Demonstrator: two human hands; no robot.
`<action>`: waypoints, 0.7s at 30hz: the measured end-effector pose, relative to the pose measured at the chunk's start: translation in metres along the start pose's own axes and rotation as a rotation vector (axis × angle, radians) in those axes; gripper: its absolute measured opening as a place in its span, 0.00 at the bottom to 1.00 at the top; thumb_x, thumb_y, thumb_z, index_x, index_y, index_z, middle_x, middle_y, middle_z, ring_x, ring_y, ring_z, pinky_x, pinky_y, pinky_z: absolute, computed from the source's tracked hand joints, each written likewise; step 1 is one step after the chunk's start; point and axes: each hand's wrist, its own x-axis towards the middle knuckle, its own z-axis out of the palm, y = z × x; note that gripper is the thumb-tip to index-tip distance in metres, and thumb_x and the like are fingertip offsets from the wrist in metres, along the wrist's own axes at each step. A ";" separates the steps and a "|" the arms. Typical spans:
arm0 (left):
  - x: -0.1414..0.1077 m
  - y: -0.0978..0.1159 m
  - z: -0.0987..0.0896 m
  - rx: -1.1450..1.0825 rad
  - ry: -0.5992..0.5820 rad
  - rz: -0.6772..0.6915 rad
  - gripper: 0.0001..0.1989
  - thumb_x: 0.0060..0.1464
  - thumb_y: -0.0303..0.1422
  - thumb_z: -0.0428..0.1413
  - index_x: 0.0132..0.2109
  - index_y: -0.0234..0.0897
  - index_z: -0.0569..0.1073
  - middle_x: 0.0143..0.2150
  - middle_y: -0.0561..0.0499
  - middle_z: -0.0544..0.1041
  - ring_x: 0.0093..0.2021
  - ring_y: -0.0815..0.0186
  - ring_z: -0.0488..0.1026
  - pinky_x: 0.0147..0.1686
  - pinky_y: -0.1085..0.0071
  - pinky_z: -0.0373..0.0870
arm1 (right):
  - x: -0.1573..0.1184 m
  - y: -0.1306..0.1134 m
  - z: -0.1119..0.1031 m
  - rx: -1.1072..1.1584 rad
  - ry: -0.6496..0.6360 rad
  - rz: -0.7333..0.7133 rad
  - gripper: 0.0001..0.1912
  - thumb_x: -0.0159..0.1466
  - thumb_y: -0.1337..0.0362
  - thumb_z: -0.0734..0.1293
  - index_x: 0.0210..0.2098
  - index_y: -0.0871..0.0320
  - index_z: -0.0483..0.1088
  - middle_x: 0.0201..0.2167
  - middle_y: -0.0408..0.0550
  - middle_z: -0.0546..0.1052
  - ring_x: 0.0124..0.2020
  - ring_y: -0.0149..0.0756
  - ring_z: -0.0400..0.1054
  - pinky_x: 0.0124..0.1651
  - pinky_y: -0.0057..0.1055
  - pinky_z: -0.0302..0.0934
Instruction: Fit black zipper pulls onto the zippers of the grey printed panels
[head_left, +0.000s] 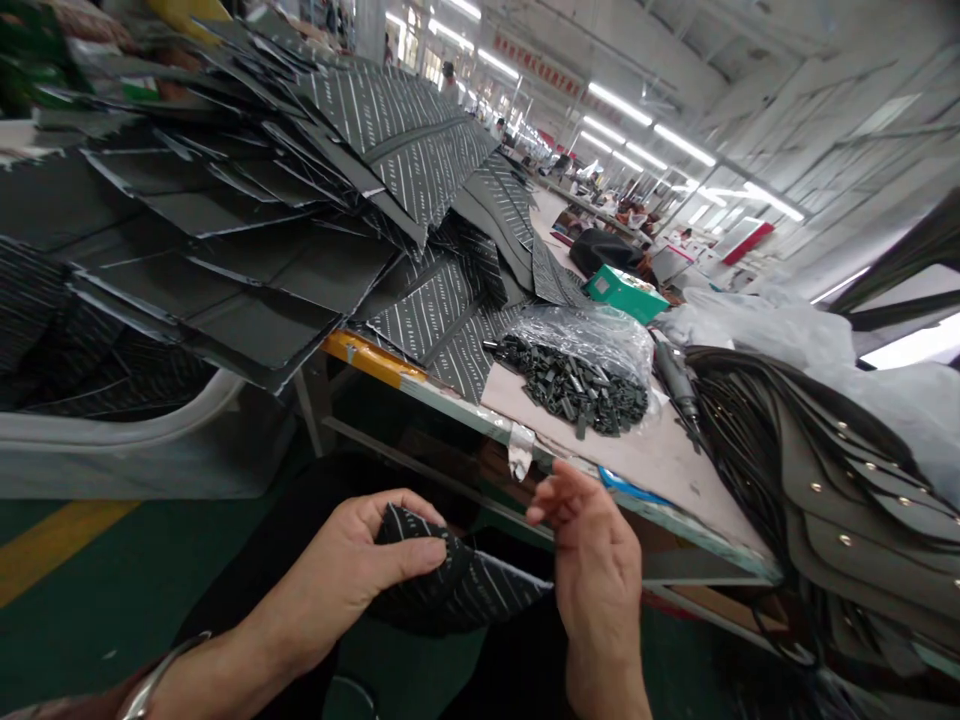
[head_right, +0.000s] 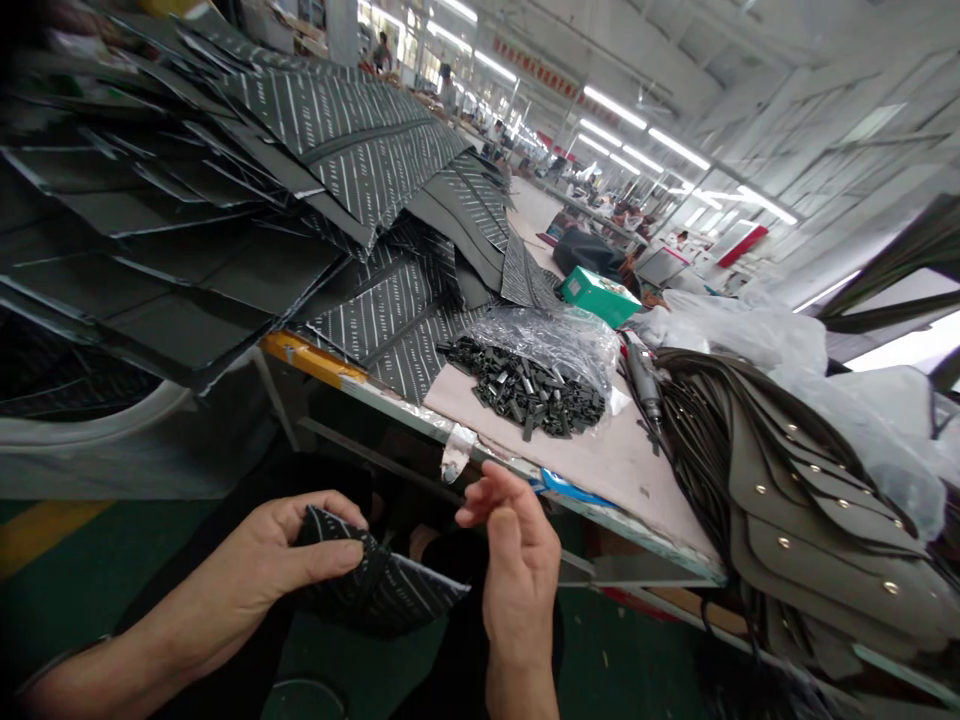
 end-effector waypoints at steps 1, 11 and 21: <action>0.000 0.001 0.002 -0.001 0.008 0.006 0.13 0.43 0.36 0.69 0.34 0.35 0.77 0.26 0.55 0.77 0.28 0.69 0.70 0.30 0.75 0.64 | -0.006 0.002 -0.004 0.080 -0.042 0.055 0.22 0.63 0.43 0.68 0.48 0.49 0.78 0.35 0.44 0.80 0.33 0.34 0.75 0.38 0.30 0.70; 0.000 0.001 0.025 0.141 -0.067 0.002 0.15 0.40 0.36 0.71 0.36 0.37 0.81 0.29 0.54 0.79 0.31 0.68 0.71 0.33 0.74 0.65 | -0.048 -0.001 0.006 -0.023 -0.077 0.216 0.07 0.56 0.67 0.74 0.31 0.47 0.83 0.26 0.39 0.80 0.28 0.30 0.72 0.30 0.22 0.65; 0.004 0.005 0.041 -0.035 -0.084 -0.095 0.13 0.37 0.37 0.71 0.26 0.31 0.79 0.22 0.53 0.75 0.24 0.69 0.68 0.28 0.74 0.64 | -0.058 -0.010 0.003 -0.366 -0.137 -0.477 0.15 0.61 0.79 0.68 0.42 0.54 0.77 0.33 0.45 0.81 0.33 0.34 0.74 0.37 0.29 0.69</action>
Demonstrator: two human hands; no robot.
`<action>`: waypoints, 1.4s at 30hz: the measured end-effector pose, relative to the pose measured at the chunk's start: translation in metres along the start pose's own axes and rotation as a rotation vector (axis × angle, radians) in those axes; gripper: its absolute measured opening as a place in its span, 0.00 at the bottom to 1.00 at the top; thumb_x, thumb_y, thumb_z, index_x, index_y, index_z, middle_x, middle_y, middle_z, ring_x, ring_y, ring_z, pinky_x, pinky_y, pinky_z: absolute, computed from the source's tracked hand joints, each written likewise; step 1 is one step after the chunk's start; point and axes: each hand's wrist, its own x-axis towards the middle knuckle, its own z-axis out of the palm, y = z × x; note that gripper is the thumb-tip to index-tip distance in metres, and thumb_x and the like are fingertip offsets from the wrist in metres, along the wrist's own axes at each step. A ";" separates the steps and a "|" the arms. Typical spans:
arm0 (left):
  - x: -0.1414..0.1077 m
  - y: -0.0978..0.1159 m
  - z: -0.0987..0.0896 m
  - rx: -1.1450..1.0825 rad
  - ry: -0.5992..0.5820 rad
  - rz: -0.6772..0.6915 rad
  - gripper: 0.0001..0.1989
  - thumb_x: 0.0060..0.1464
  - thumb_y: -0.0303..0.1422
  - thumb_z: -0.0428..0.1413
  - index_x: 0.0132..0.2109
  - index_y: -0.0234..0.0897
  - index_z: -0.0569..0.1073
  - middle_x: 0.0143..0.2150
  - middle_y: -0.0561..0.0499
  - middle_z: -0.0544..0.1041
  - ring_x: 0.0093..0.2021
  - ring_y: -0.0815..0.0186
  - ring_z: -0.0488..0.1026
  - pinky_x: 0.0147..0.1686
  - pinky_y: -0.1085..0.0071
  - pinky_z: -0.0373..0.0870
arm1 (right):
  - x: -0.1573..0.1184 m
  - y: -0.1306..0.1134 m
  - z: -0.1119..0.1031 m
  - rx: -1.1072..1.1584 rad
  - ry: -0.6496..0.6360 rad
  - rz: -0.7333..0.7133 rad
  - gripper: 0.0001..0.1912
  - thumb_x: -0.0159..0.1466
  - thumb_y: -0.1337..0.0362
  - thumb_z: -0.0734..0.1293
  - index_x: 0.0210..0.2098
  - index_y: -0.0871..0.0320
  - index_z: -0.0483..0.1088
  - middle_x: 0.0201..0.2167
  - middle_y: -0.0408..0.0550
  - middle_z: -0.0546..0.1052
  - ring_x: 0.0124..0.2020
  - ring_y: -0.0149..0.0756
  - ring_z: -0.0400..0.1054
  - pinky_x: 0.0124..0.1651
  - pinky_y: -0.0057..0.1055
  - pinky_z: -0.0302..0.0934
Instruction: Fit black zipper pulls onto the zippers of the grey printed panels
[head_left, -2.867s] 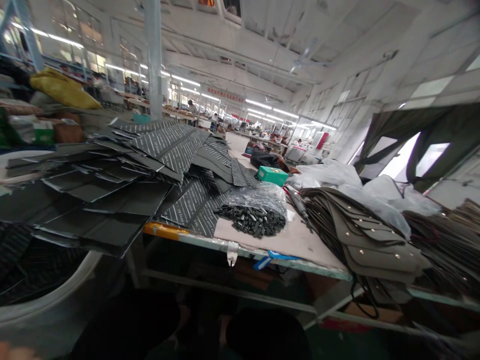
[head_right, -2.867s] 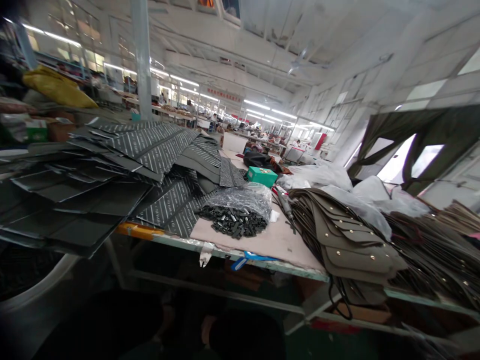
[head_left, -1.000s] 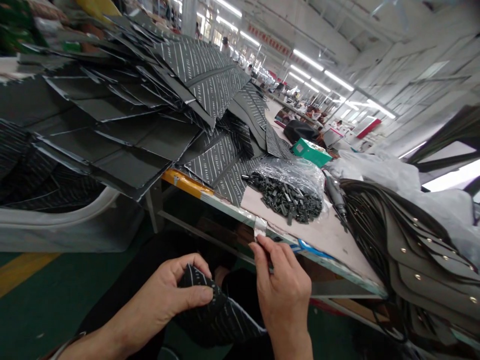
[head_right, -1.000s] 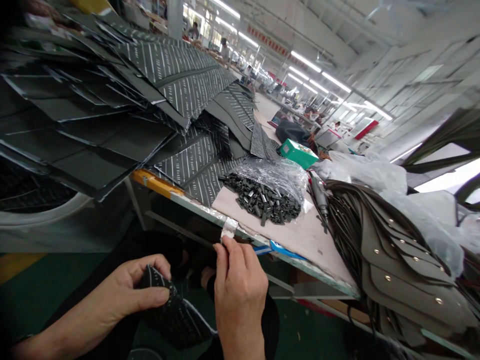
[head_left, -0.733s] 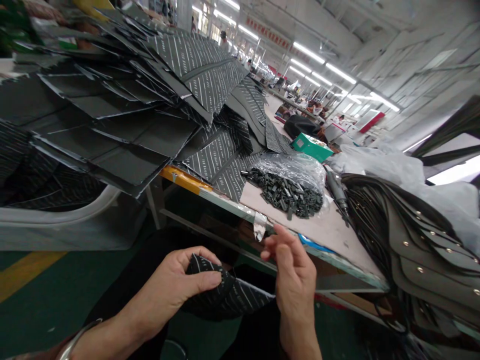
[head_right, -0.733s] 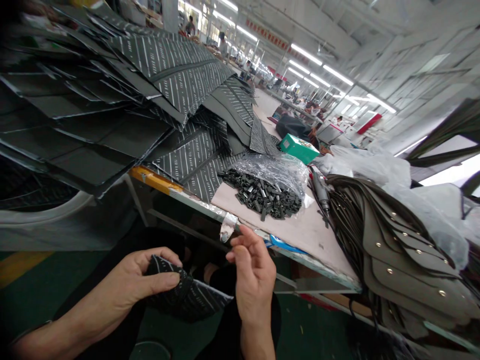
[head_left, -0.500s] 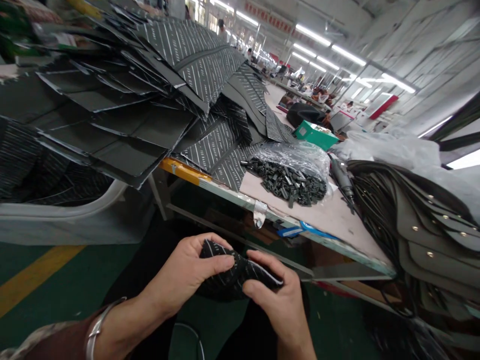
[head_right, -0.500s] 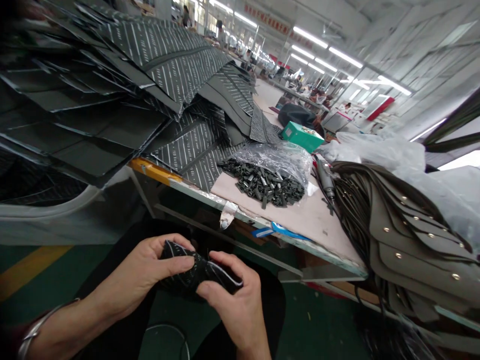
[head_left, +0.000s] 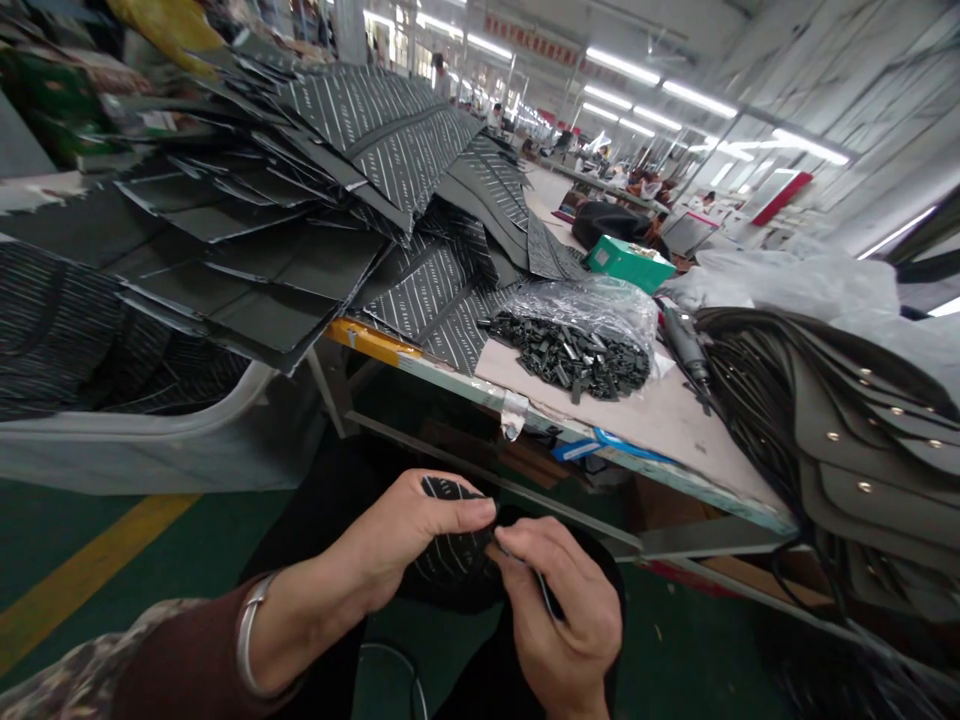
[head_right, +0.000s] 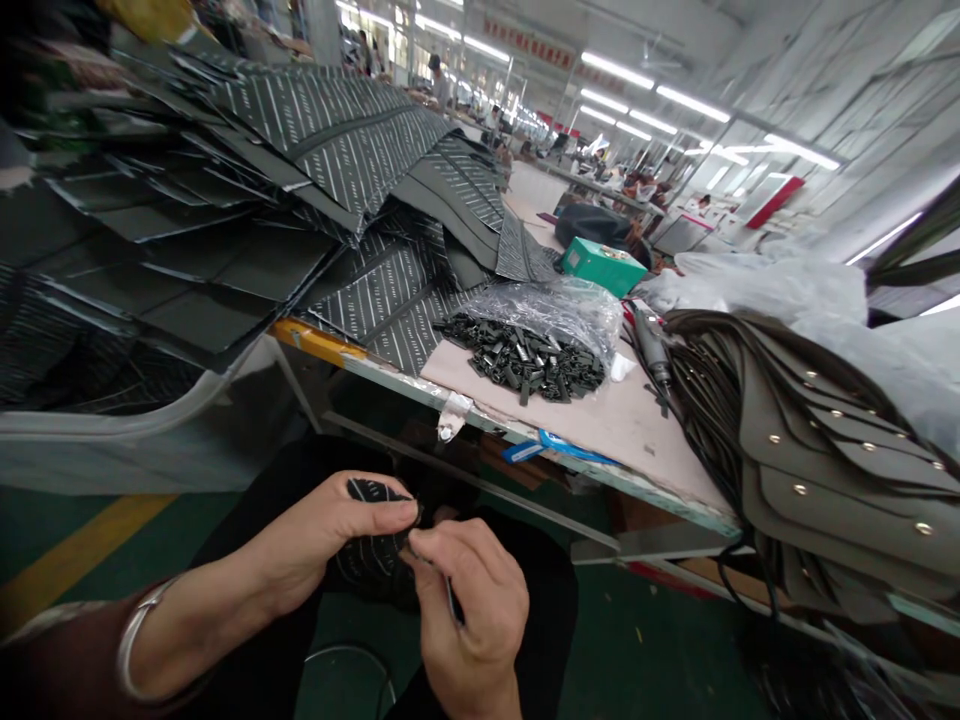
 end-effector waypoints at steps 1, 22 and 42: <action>0.001 -0.001 -0.001 -0.026 0.002 -0.022 0.14 0.37 0.38 0.72 0.25 0.32 0.79 0.21 0.53 0.75 0.23 0.70 0.68 0.27 0.74 0.63 | 0.000 -0.001 0.000 -0.030 -0.015 -0.050 0.16 0.61 0.80 0.68 0.42 0.55 0.77 0.33 0.46 0.81 0.33 0.35 0.74 0.36 0.30 0.69; 0.010 0.012 -0.001 -0.168 -0.042 0.034 0.20 0.41 0.44 0.71 0.24 0.30 0.78 0.23 0.48 0.78 0.25 0.67 0.72 0.28 0.74 0.68 | 0.021 0.009 0.021 0.820 0.249 0.662 0.06 0.63 0.62 0.72 0.29 0.55 0.78 0.25 0.43 0.79 0.28 0.32 0.73 0.36 0.29 0.69; 0.036 0.018 0.002 -0.116 -0.203 0.147 0.17 0.53 0.36 0.58 0.19 0.35 0.72 0.20 0.46 0.77 0.24 0.62 0.73 0.27 0.69 0.64 | 0.047 0.021 0.035 0.914 0.296 1.018 0.20 0.51 0.54 0.74 0.12 0.57 0.67 0.11 0.41 0.66 0.17 0.31 0.61 0.25 0.29 0.60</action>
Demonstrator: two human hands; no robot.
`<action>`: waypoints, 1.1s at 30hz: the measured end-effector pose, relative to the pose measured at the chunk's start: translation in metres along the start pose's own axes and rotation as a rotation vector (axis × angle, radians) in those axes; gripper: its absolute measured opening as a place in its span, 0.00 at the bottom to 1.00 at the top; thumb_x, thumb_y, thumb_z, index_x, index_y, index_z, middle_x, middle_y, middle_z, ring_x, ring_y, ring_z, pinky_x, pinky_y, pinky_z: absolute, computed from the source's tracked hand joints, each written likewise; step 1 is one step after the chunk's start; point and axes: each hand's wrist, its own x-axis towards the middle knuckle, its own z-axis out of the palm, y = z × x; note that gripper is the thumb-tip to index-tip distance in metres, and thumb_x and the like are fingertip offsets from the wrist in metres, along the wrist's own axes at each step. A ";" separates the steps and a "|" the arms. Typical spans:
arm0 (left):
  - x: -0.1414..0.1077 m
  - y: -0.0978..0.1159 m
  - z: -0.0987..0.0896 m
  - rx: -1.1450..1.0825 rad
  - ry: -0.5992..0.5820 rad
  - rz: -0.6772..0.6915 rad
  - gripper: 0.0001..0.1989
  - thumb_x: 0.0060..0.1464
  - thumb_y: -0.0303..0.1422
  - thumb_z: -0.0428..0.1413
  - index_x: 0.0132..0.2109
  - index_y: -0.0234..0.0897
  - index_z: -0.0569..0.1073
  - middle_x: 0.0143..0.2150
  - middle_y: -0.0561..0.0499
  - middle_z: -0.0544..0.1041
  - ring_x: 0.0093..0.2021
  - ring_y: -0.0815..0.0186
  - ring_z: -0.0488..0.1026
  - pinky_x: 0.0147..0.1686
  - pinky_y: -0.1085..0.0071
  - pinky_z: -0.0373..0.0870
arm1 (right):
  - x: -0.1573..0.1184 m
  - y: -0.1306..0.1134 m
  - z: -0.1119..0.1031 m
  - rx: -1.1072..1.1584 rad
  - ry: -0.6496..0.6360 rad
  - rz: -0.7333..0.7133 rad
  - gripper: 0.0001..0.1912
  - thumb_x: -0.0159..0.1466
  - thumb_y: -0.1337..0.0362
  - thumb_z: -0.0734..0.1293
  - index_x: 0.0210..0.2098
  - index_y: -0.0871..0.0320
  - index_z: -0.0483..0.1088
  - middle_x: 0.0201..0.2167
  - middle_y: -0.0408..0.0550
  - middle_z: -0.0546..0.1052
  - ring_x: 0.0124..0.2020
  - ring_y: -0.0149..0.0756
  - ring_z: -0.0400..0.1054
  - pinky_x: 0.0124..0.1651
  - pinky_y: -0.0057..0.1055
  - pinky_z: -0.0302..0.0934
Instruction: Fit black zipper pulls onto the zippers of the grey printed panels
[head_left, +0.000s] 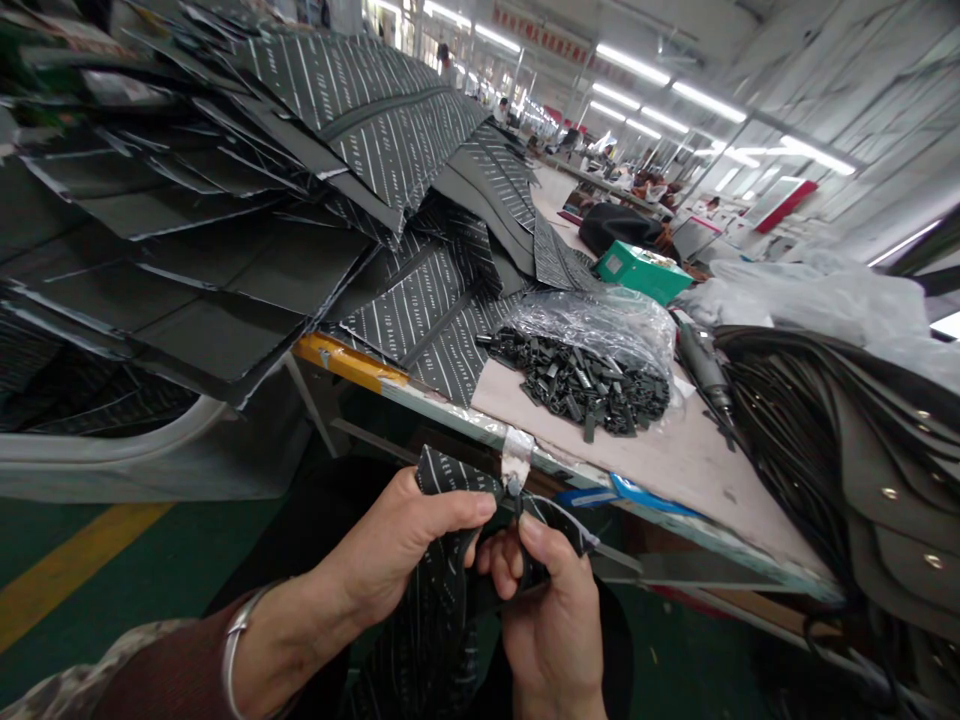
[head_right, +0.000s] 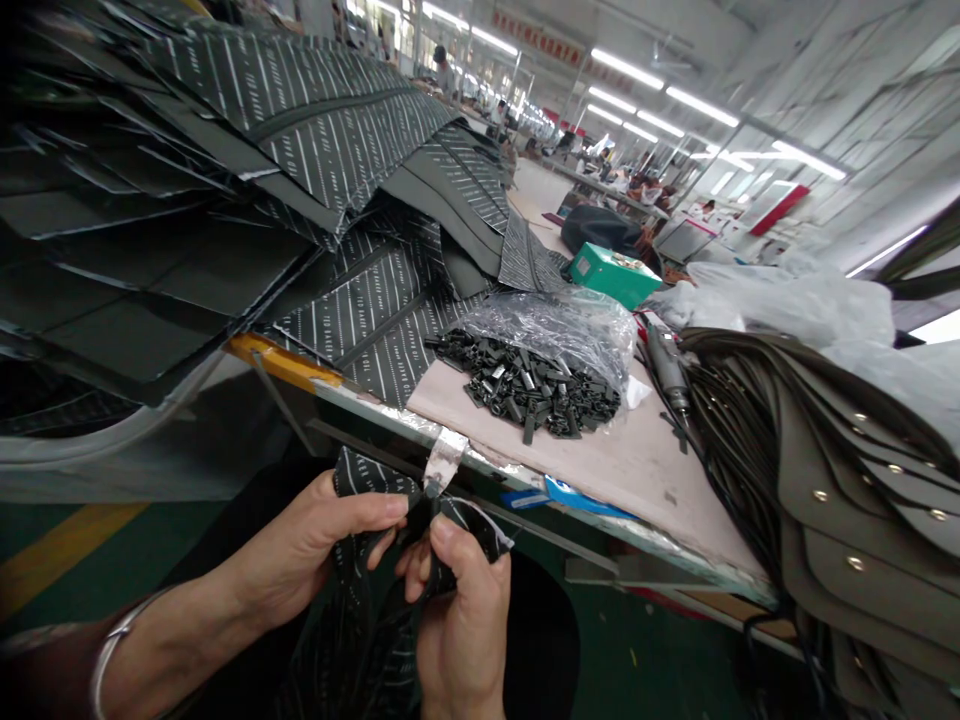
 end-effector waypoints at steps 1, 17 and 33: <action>0.000 0.001 0.001 -0.003 -0.017 -0.002 0.17 0.53 0.36 0.58 0.19 0.35 0.72 0.20 0.46 0.77 0.24 0.63 0.73 0.28 0.69 0.64 | 0.000 0.000 0.000 -0.001 0.001 0.002 0.20 0.51 0.54 0.75 0.12 0.57 0.67 0.11 0.41 0.66 0.17 0.31 0.61 0.25 0.29 0.60; 0.008 0.002 0.000 0.009 -0.024 -0.020 0.16 0.52 0.36 0.59 0.19 0.35 0.72 0.20 0.46 0.77 0.21 0.64 0.72 0.26 0.70 0.64 | 0.003 -0.002 0.005 0.063 -0.055 -0.017 0.18 0.55 0.58 0.74 0.13 0.58 0.71 0.12 0.43 0.72 0.18 0.30 0.66 0.26 0.25 0.63; 0.008 0.004 -0.008 0.136 0.032 0.051 0.14 0.55 0.39 0.63 0.27 0.33 0.77 0.24 0.52 0.78 0.25 0.69 0.71 0.28 0.76 0.68 | 0.009 -0.001 -0.004 -0.011 -0.073 -0.125 0.10 0.59 0.60 0.74 0.24 0.57 0.76 0.22 0.41 0.77 0.25 0.30 0.70 0.32 0.23 0.66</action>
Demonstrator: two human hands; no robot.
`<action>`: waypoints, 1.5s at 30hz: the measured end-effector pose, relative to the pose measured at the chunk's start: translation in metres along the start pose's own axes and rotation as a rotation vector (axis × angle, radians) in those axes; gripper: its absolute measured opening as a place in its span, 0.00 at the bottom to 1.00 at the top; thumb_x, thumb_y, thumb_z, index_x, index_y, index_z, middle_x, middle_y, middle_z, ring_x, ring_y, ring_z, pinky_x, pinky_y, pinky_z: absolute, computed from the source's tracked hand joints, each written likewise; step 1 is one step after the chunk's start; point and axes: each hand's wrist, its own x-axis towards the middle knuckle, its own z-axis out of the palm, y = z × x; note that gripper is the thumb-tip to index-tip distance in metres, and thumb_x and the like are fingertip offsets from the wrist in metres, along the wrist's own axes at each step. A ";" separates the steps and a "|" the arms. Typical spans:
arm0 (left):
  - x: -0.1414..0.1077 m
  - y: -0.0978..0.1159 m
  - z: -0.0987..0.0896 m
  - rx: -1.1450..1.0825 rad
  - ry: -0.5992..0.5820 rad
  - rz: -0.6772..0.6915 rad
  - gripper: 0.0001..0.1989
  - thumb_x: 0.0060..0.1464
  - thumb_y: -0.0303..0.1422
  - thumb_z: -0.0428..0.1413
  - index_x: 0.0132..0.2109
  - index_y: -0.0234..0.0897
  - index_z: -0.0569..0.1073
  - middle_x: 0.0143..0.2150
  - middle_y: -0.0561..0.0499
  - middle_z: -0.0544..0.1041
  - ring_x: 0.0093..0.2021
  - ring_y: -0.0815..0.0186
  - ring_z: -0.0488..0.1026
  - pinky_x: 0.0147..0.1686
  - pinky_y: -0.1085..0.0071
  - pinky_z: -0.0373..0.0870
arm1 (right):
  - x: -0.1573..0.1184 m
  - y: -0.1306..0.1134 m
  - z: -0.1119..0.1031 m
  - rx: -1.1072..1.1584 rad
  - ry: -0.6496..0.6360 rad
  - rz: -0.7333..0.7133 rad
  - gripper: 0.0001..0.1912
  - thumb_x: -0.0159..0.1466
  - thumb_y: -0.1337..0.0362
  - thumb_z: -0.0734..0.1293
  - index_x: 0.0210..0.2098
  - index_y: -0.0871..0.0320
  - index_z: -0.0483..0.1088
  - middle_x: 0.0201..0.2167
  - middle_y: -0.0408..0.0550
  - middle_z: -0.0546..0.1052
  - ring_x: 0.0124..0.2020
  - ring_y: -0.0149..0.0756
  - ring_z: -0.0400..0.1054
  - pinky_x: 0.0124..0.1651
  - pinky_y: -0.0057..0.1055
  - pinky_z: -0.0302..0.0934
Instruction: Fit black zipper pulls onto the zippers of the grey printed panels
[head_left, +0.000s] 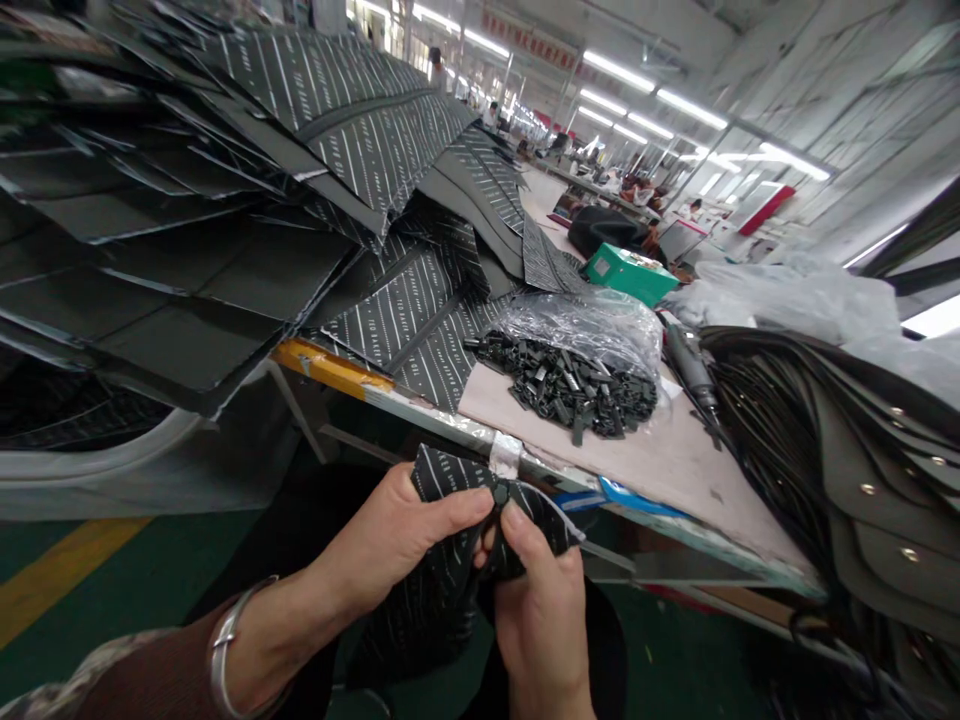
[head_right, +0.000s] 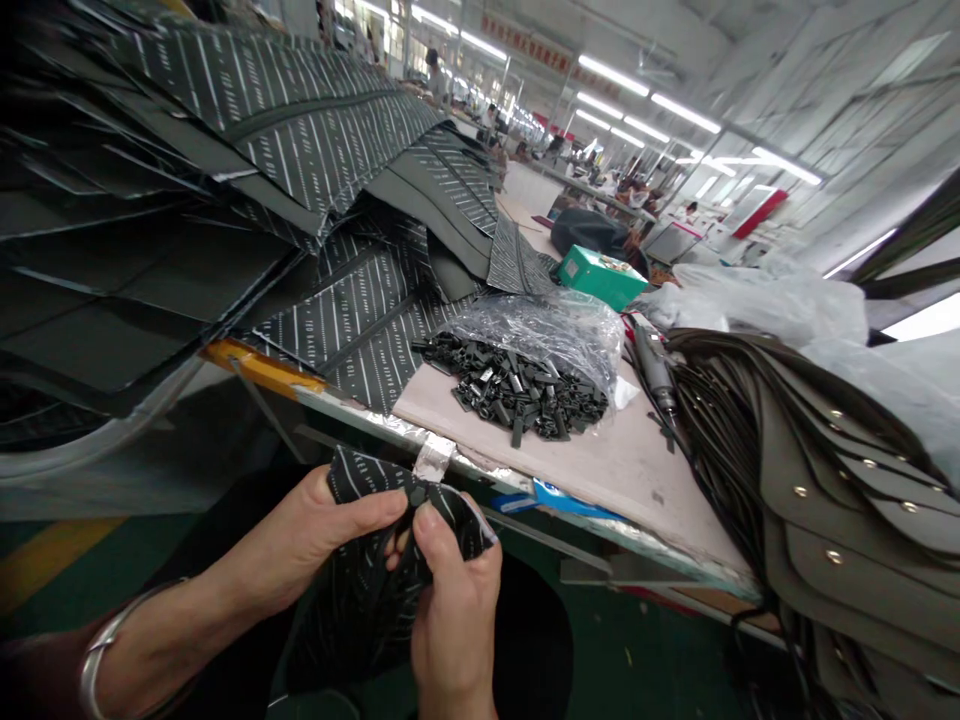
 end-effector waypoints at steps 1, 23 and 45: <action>-0.005 -0.001 -0.006 0.041 -0.004 -0.019 0.12 0.54 0.39 0.64 0.30 0.33 0.79 0.28 0.52 0.79 0.29 0.68 0.73 0.31 0.75 0.70 | -0.003 0.001 -0.007 -0.048 -0.010 0.004 0.08 0.58 0.58 0.75 0.29 0.56 0.78 0.26 0.42 0.80 0.28 0.32 0.72 0.36 0.26 0.68; -0.005 0.013 0.011 -0.070 0.133 -0.075 0.11 0.47 0.34 0.69 0.39 0.34 0.83 0.33 0.49 0.84 0.35 0.63 0.78 0.39 0.71 0.74 | 0.000 -0.008 -0.020 -0.245 0.057 0.048 0.13 0.53 0.58 0.80 0.35 0.57 0.82 0.31 0.47 0.84 0.31 0.40 0.78 0.38 0.33 0.74; -0.010 0.005 0.011 -0.182 0.119 -0.065 0.08 0.43 0.32 0.69 0.31 0.31 0.82 0.24 0.51 0.79 0.23 0.68 0.74 0.28 0.73 0.73 | -0.005 -0.005 -0.015 -0.069 -0.019 0.099 0.09 0.51 0.60 0.80 0.28 0.58 0.81 0.24 0.44 0.82 0.24 0.32 0.73 0.29 0.25 0.70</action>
